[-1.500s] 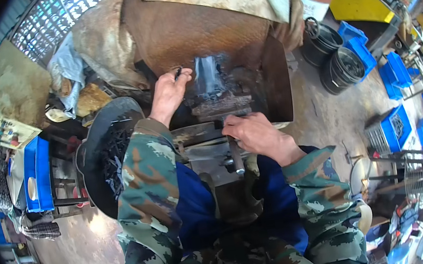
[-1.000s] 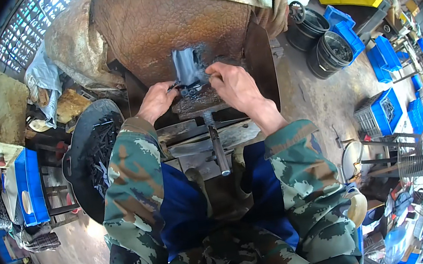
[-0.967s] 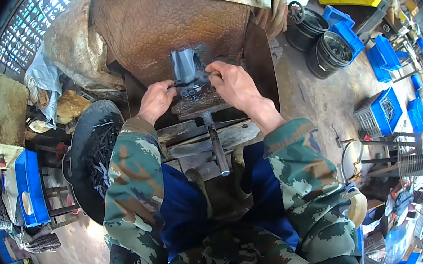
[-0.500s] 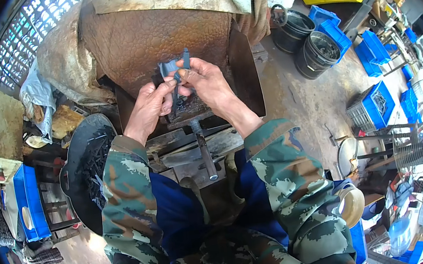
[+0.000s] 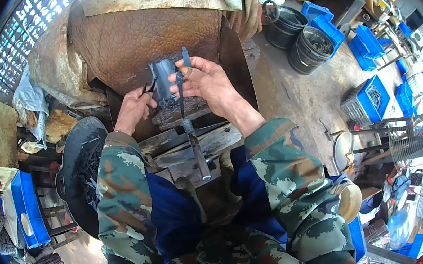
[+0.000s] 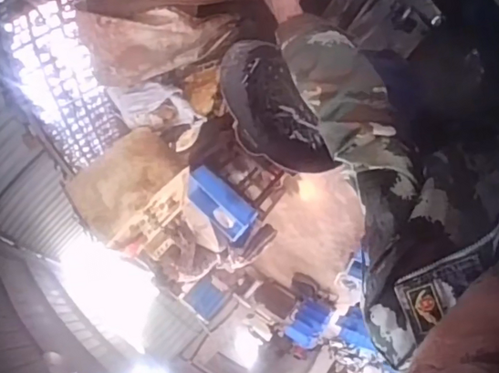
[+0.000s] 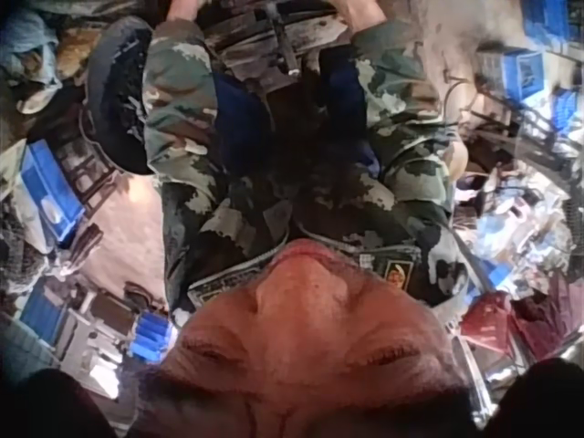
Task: Polishing small black metal components using a bench-mounted polishing wheel and inspecting them.
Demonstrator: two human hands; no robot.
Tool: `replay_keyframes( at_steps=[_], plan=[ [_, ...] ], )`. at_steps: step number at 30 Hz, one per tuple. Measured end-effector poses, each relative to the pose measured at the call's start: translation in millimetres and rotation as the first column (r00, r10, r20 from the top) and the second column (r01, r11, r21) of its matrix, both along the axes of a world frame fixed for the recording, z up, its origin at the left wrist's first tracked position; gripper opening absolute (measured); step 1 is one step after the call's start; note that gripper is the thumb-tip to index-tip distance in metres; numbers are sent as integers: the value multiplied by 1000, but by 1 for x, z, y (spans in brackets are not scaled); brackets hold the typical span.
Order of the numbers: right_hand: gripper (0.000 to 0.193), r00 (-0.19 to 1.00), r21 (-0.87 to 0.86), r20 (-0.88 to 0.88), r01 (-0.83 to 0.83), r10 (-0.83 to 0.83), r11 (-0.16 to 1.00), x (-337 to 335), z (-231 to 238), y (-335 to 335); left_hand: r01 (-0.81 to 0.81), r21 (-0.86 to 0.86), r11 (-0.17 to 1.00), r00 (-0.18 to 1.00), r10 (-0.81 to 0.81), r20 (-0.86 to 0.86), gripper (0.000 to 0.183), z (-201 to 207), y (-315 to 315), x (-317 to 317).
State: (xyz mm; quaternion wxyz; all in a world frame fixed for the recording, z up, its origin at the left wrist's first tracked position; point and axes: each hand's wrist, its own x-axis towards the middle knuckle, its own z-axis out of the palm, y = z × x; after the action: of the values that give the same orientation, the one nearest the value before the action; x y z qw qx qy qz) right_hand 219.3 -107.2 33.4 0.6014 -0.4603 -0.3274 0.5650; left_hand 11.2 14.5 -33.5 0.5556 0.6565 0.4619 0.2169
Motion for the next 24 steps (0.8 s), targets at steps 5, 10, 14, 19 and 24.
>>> replay_keyframes(
  at_steps=[5, 10, 14, 19, 24],
  plan=[
    [20, 1000, 22, 5, -17, 17, 1000, 2, 0, -8, 76, 272, 959, 990, -41, -133, 29, -32, 17, -7],
    [22, 999, 35, -10, -40, 40, 999, 1, 0, -9, 101, 326, 940, 966, -14, -260, 34, -54, 25, -10],
    [22, 998, 46, -30, -46, 47, 998, 13, -2, -16, 232, 192, 954, 956, -186, -228, 23, -27, 6, 10],
    [24, 986, 82, -122, -107, 116, 991, 6, 0, -14, 322, 343, 882, 946, -288, -150, 30, -30, 9, -3],
    [30, 980, 104, -135, -130, 143, 986, 8, 1, -17, 298, 296, 908, 955, -279, -104, 32, -27, 8, -6]
  ],
)
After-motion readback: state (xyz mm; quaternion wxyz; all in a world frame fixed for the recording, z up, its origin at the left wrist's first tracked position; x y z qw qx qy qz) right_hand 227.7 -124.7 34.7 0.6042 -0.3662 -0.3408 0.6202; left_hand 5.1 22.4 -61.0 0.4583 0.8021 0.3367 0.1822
